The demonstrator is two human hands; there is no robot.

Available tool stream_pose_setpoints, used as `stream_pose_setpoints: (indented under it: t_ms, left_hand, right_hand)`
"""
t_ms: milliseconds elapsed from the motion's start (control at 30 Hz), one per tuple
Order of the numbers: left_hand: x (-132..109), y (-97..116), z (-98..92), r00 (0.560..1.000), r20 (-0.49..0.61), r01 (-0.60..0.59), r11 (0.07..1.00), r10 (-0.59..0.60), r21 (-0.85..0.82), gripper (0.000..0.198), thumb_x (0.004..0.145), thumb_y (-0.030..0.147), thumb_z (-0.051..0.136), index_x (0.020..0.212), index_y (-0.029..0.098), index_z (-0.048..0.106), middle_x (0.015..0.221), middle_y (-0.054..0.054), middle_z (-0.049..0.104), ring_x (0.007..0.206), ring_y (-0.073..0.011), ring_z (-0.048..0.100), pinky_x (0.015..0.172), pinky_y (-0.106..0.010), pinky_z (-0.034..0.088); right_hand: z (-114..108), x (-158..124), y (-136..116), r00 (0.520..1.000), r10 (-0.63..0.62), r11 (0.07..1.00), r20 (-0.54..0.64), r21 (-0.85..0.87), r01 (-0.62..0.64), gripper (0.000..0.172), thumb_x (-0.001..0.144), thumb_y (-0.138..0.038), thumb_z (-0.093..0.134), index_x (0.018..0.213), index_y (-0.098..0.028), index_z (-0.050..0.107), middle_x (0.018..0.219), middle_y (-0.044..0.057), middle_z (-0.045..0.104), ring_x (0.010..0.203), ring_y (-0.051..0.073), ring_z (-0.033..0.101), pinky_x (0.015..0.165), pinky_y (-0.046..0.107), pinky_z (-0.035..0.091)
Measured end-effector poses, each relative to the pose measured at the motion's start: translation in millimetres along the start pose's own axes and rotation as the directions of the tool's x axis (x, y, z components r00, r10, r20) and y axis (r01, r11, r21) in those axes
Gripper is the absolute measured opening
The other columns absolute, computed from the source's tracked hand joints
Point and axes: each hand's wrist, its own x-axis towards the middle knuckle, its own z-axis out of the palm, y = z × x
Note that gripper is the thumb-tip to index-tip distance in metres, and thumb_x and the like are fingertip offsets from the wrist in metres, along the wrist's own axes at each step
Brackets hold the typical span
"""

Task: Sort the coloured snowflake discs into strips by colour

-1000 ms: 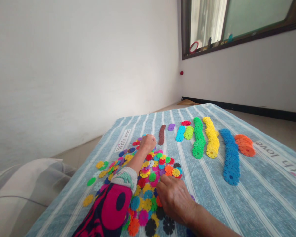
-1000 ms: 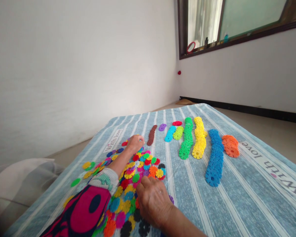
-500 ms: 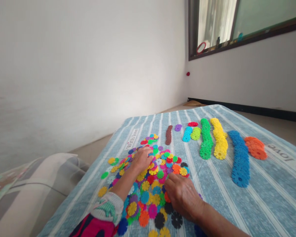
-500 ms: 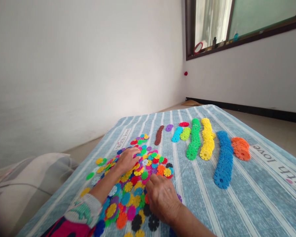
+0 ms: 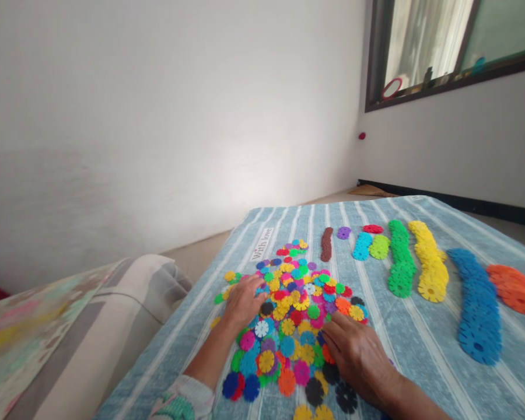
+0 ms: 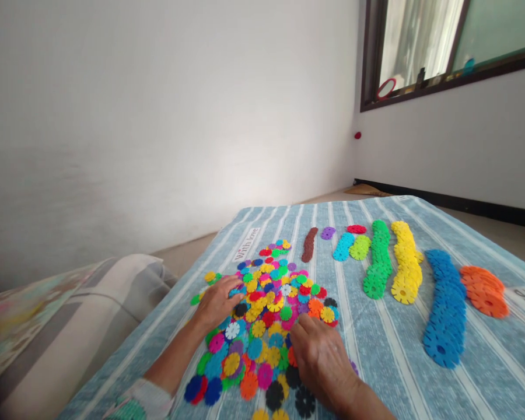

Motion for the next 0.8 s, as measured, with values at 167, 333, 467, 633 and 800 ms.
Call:
stream_pose_setpoints:
  t_ms: [167,333,467,633,800]
  left_hand:
    - [-6,-4,-6.3,0.998,0.023,0.052,0.998,-0.052,0.02,0.023,0.077,0.018,0.059,0.099,0.019,0.067,0.114,-0.007,0.064,0.11,-0.0211,0.056,0.097,-0.029,0.04]
    - [-5,1,-13.9,0.988,-0.051,0.15,0.983,-0.146,0.102,0.018,0.082,0.019,0.052,0.07,0.019,0.065,0.083,-0.005,0.067,0.09,-0.0195,0.06,0.086,-0.028,0.043]
    - [17,8,-15.2,0.985,-0.078,0.162,0.982,-0.154,0.099,0.019,0.083,0.019,0.05,0.08,0.019,0.069,0.093,-0.007,0.067,0.098,-0.0216,0.057,0.089,-0.028,0.042]
    - [65,11,-6.1,0.986,-0.016,0.166,0.983,-0.165,0.075,0.024,0.08,0.022,0.054,0.097,0.021,0.071,0.114,-0.007,0.063,0.116,-0.0238,0.049,0.097,-0.028,0.039]
    - [93,9,3.0,0.974,0.082,0.209,0.977,-0.212,0.044,0.035,0.069,0.024,0.066,0.104,0.028,0.07,0.12,-0.004,0.062,0.119,-0.0244,0.048,0.093,-0.028,0.041]
  right_hand:
    - [2,-4,3,0.999,0.01,1.0,0.051,0.017,-0.011,0.022,0.094,-0.021,0.039,0.077,-0.022,0.052,0.074,0.001,0.054,0.065,0.016,0.052,0.057,0.029,0.031]
    - [6,-7,6,0.999,0.008,0.999,0.051,0.031,-0.01,0.021,0.094,-0.021,0.039,0.079,-0.022,0.053,0.075,0.001,0.055,0.064,0.015,0.054,0.056,0.028,0.034]
    - [6,-7,7,0.998,0.001,0.999,0.058,0.034,-0.003,0.021,0.094,-0.021,0.039,0.08,-0.023,0.054,0.075,0.001,0.056,0.064,0.015,0.055,0.055,0.028,0.035]
    - [7,-6,6,1.0,-0.008,1.0,0.015,0.009,0.007,0.021,0.093,-0.021,0.039,0.079,-0.023,0.054,0.074,0.001,0.056,0.062,0.015,0.055,0.055,0.028,0.035]
    - [4,-3,4,1.0,0.003,0.999,0.029,0.036,-0.004,0.022,0.094,-0.019,0.038,0.077,-0.022,0.052,0.075,0.001,0.055,0.064,0.015,0.054,0.057,0.027,0.035]
